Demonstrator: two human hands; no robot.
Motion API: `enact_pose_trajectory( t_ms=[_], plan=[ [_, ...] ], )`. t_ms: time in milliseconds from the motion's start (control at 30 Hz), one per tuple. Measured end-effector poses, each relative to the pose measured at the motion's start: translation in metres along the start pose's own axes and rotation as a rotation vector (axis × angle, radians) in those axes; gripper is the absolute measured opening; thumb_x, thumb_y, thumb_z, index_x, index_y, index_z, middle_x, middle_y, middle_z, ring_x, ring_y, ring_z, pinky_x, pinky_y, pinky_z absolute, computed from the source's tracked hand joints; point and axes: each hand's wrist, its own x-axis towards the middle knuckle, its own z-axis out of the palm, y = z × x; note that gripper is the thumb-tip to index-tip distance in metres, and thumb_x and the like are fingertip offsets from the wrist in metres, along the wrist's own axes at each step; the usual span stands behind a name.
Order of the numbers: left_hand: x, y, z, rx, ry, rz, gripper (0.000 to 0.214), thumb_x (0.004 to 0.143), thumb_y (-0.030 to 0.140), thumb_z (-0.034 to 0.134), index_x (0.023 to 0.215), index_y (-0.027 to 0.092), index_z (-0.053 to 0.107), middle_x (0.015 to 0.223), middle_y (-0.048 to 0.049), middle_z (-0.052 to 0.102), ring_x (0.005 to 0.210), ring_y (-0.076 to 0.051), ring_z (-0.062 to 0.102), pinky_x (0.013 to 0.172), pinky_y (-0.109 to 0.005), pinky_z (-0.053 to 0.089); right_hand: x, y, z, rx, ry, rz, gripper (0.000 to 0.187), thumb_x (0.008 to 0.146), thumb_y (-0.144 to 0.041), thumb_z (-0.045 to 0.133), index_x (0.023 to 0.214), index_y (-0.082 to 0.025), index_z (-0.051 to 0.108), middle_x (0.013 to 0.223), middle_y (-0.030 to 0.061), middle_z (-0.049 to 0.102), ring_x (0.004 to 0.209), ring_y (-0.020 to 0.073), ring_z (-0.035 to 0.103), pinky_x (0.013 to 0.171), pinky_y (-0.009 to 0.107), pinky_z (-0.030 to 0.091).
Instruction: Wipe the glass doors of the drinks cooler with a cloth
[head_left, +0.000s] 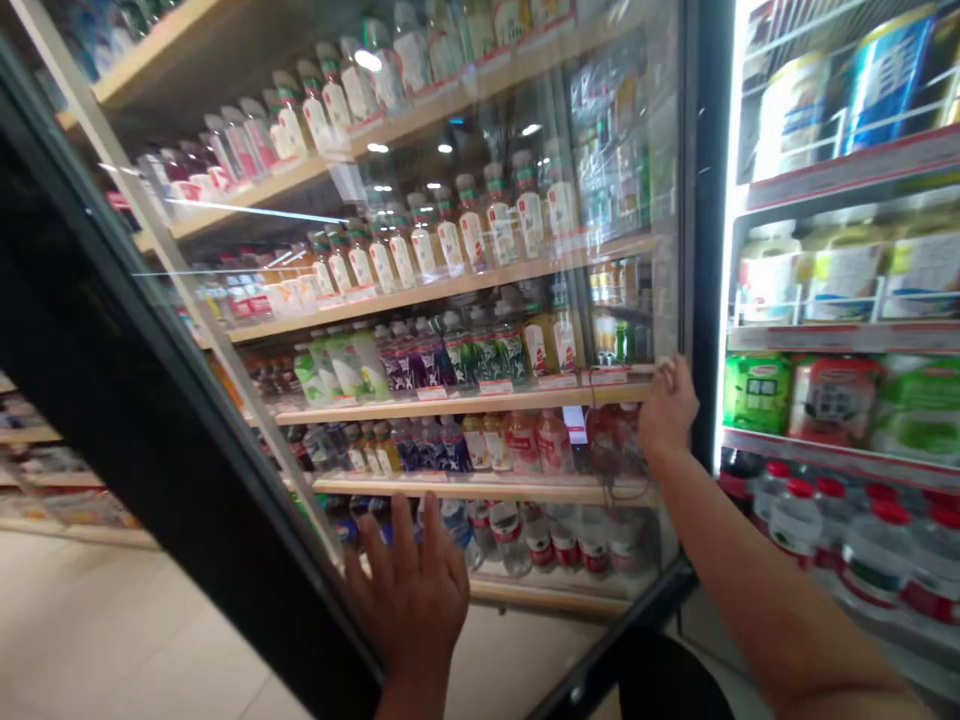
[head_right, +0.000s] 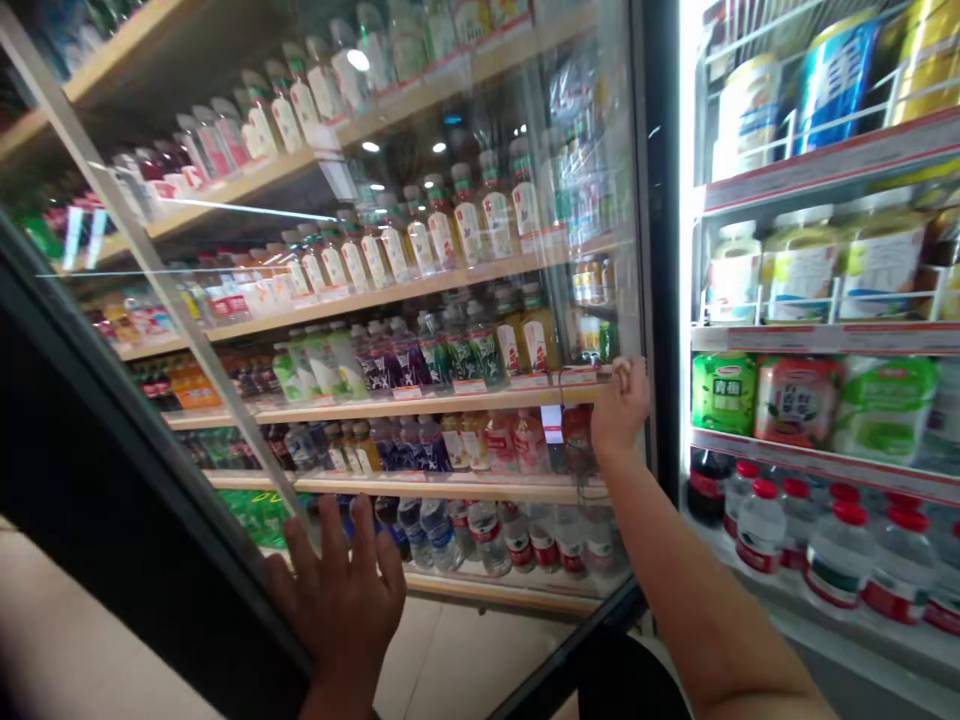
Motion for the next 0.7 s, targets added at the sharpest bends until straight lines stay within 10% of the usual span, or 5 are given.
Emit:
enact_pose_trajectory(
  t_ms=[333, 700],
  plan=[
    [-0.001, 0.002, 0.000, -0.015, 0.010, -0.009, 0.079, 0.090, 0.017, 0.065, 0.159, 0.022, 0.026, 0.162, -0.0138, 0.034, 0.156, -0.031, 0.010, 0.125, -0.055, 0.013, -0.113, -0.130, 0.039, 0.034, -0.268, -0.650, 0.053, 0.099, -0.017, 0.044, 0.151, -0.027, 0.044, 0.149, 0.0075, 0.055, 0.143, 0.0217, 0.045, 0.119, 0.050, 0.037],
    [-0.003, 0.003, -0.001, -0.031, 0.013, -0.018, 0.078, 0.092, 0.020, 0.064, 0.159, 0.023, 0.026, 0.159, -0.0134, 0.038, 0.156, -0.030, 0.011, 0.124, -0.056, 0.017, -0.167, -0.146, 0.023, -0.005, -0.520, -0.897, 0.062, 0.095, -0.013, 0.050, 0.155, -0.027, 0.039, 0.142, 0.0044, 0.062, 0.136, 0.0217, 0.053, 0.113, 0.041, 0.039]
  ],
)
